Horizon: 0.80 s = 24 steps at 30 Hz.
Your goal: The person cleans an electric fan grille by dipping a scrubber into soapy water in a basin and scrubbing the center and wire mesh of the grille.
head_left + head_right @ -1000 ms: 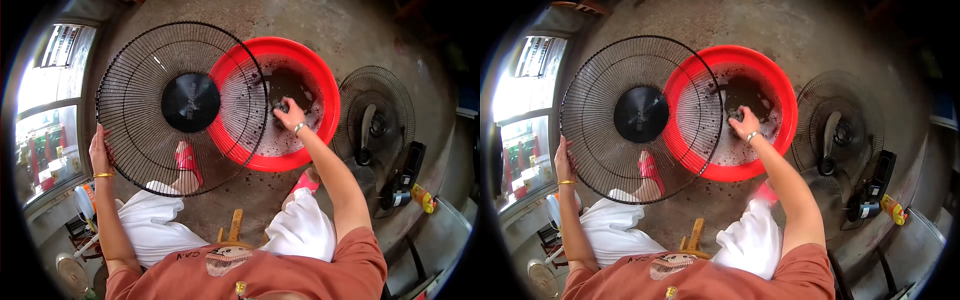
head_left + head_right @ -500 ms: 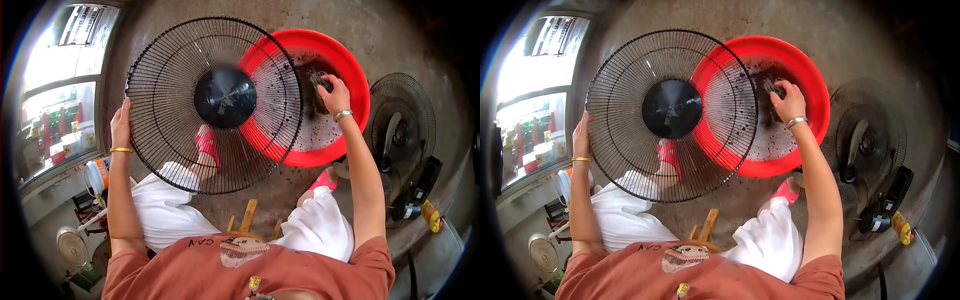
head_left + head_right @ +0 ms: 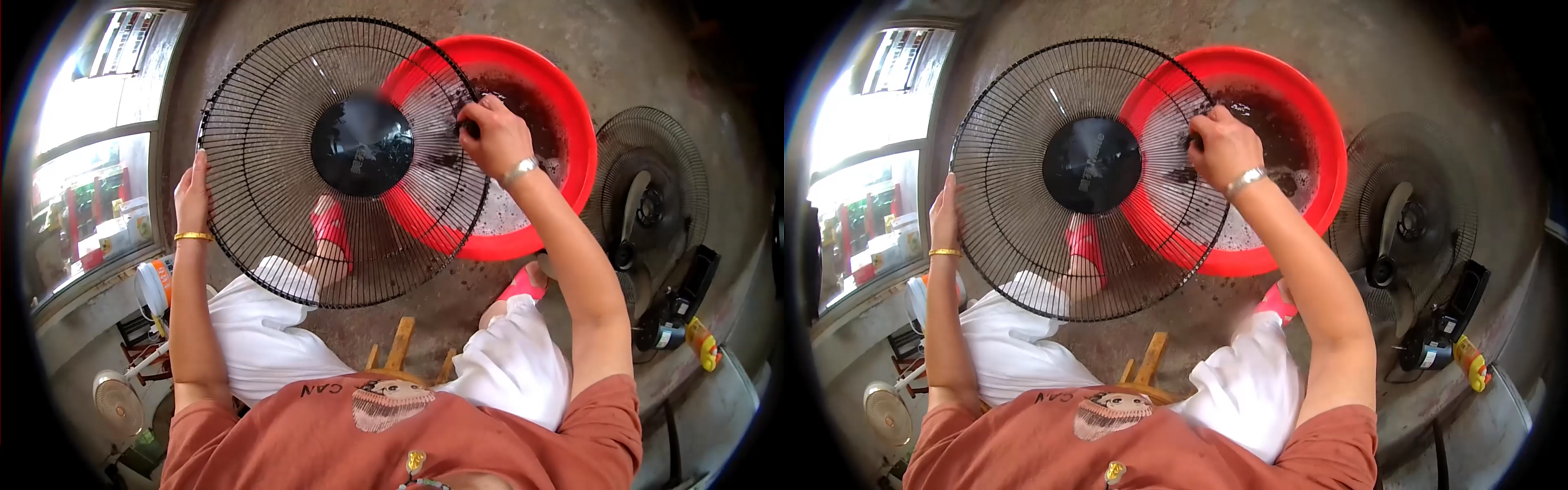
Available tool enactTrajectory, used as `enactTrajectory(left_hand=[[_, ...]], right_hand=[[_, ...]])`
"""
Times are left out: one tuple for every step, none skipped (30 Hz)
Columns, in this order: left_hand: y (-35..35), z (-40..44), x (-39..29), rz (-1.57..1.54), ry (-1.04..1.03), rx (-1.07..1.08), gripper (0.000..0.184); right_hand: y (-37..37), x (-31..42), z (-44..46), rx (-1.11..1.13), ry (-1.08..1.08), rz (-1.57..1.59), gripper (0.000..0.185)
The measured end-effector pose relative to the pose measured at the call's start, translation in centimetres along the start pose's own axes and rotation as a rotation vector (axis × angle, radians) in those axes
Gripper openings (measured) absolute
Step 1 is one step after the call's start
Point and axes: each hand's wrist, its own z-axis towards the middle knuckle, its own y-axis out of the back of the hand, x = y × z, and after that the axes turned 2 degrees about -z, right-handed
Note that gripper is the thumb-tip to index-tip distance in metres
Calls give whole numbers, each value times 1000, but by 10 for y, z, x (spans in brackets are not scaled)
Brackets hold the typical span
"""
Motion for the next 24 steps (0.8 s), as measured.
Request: enactTrajectory(left_hand=[[-1,2,-1,5,4,-16,48],[3,9,7,-2,-1,30,45],[3,3,10,-1,-17,30,44],[-1,-2,7,-12,-42,28,43],[-6,-2,0,-35,-83,18,43],[-6,-4,-4,-10,-72,4,47],[-5,-6,-5,-13,-64,12,49],[-4,-8,-5,-17,-53,19,50],[-4,-7,-6,-30,-49,19,52],[-4,-5,-6,-54,-62,27,53],[-4,-5,-4,-74,-72,38,54],[-4,-5,-3,-94,-81,50,55],[-5,-5,-5,-97,-103,35,56],[-6,-5,-6,-101,-123,18,56],[-6,-5,-7,-103,-142,0,57],[-6,-4,-7,-97,-172,-23,57],[-4,-2,-7,-96,-170,-22,57],[0,1,-6,-97,-168,-18,57],[0,2,-5,-97,-166,-11,57],[-2,1,-6,-98,-161,-32,55],[-3,4,-7,-84,-162,-29,54],[-2,7,-4,-67,-160,-26,53],[-2,7,-1,-47,-151,-19,52],[-8,1,-7,-77,-131,-45,49]], right_hand=[[8,8,0,13,78,137,14],[15,23,-6,36,147,279,14],[18,39,-20,69,206,425,14],[15,55,-32,63,296,447,14],[11,68,-38,42,399,462,15],[9,75,-42,147,450,426,16],[2,76,-42,105,511,393,16],[0,71,-38,90,522,392,15],[-1,65,-29,69,542,386,14],[0,61,-23,94,550,396,13],[0,59,-19,95,562,390,12],[-1,58,-17,95,552,383,12],[-1,56,-14,93,545,372,13],[2,53,-10,113,537,352,13],[6,50,-5,108,544,336,12],[7,38,0,83,524,288,13],[8,24,5,59,502,239,13],[6,4,14,18,453,177,13],[6,-13,20,-23,401,113,12],[3,-25,20,-26,330,117,13],[8,-19,20,-21,347,205,13],[15,-4,13,-11,362,295,14],[20,12,3,5,371,387,14],[20,24,-6,89,427,442,18]])
